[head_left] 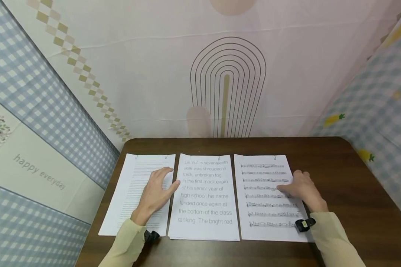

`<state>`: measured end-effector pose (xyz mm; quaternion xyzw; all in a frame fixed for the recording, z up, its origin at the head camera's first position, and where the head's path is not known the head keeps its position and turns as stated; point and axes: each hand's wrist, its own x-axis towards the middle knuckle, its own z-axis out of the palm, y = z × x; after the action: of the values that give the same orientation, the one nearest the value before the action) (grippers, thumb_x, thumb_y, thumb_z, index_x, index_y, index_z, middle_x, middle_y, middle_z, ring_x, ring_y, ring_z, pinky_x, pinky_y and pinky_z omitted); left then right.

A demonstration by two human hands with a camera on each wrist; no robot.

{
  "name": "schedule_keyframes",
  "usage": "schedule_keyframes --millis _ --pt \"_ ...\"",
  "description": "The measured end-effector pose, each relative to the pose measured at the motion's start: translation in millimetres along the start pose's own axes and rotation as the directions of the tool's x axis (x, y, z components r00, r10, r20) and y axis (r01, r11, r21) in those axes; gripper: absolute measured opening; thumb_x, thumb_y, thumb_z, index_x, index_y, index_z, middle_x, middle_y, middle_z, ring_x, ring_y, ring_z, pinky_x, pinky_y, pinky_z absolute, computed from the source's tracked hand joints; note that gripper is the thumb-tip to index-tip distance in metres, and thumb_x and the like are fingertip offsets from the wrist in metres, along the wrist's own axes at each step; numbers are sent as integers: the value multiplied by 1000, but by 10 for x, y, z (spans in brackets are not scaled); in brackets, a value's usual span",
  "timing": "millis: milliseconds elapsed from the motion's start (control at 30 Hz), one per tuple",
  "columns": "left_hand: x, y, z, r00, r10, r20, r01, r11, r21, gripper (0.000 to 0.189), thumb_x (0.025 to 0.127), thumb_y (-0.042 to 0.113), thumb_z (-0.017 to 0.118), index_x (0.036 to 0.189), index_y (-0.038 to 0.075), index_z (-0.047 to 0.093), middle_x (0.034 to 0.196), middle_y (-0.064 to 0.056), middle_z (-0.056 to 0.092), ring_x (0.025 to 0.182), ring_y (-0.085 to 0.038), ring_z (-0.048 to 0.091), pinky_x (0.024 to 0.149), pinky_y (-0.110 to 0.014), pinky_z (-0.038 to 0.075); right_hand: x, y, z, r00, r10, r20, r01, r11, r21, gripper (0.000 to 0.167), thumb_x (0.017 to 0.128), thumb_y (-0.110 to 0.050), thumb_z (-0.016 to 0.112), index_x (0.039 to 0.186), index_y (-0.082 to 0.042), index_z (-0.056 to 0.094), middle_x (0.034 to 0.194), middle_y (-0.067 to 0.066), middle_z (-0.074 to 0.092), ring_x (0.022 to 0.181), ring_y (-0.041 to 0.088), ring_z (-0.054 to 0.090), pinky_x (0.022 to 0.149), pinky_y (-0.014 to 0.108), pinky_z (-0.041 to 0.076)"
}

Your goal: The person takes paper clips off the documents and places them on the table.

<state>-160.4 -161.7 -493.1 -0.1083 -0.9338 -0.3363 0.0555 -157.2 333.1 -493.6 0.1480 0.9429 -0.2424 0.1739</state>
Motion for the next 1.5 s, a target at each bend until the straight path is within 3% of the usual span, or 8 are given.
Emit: schedule_keyframes --millis 400,600,767,867,1167,1333,1400,1500 --pt "-116 141 90 1000 10 26 -10 1000 -28 56 101 39 73 146 6 66 156 -19 63 149 -40 55 121 -63 48 103 46 -48 998 33 53 -36 998 43 72 93 -36 86 128 18 53 99 25 64 80 29 65 64 32 53" --pt "-172 238 176 998 54 16 -53 998 -43 51 99 35 76 141 7 70 150 -18 68 142 -40 61 117 -62 52 -36 49 61 998 -26 -50 29 997 73 73 98 -34 80 145 13 51 111 29 70 78 28 68 61 34 51" --pt "-175 306 280 997 76 7 -75 995 -61 41 98 26 77 134 6 73 141 -15 74 127 -34 72 103 -52 63 -130 43 147 991 -20 -136 35 994 105 69 101 -29 76 149 12 48 114 30 70 77 27 66 61 33 47" --pt "-178 337 350 996 91 7 -91 992 -83 36 97 18 78 130 4 75 134 -14 77 114 -30 76 93 -46 66 -160 84 178 988 -33 -152 58 985 162 63 104 -23 71 151 12 48 117 31 70 79 25 68 63 32 50" --pt "-240 454 494 989 141 -30 -144 979 -142 28 95 5 77 123 1 77 124 -15 80 109 -28 78 95 -46 66 -259 286 129 988 -11 -157 66 933 354 63 109 -26 68 156 10 47 126 34 72 78 19 72 61 32 59" --pt "-267 573 523 997 60 50 -38 933 -357 23 96 2 75 119 -1 78 116 -17 82 103 -29 81 85 -29 67 -335 349 -1 991 27 -130 42 863 503 69 109 -28 67 161 11 40 117 27 78 77 17 78 63 37 66" --pt "-267 626 529 993 4 118 50 891 -451 23 98 4 74 120 -2 78 115 -18 82 103 -29 81 83 -22 66 -369 354 -46 992 35 -121 37 841 540 70 109 -28 67 161 10 39 107 18 81 76 17 79 65 38 68" --pt "-258 695 534 973 -50 226 176 796 -579 31 101 8 72 129 -5 72 118 -23 80 103 -35 81 84 -23 67 -425 341 -96 994 43 -105 26 814 580 70 109 -28 67 162 9 39 96 0 80 77 17 81 67 40 69"
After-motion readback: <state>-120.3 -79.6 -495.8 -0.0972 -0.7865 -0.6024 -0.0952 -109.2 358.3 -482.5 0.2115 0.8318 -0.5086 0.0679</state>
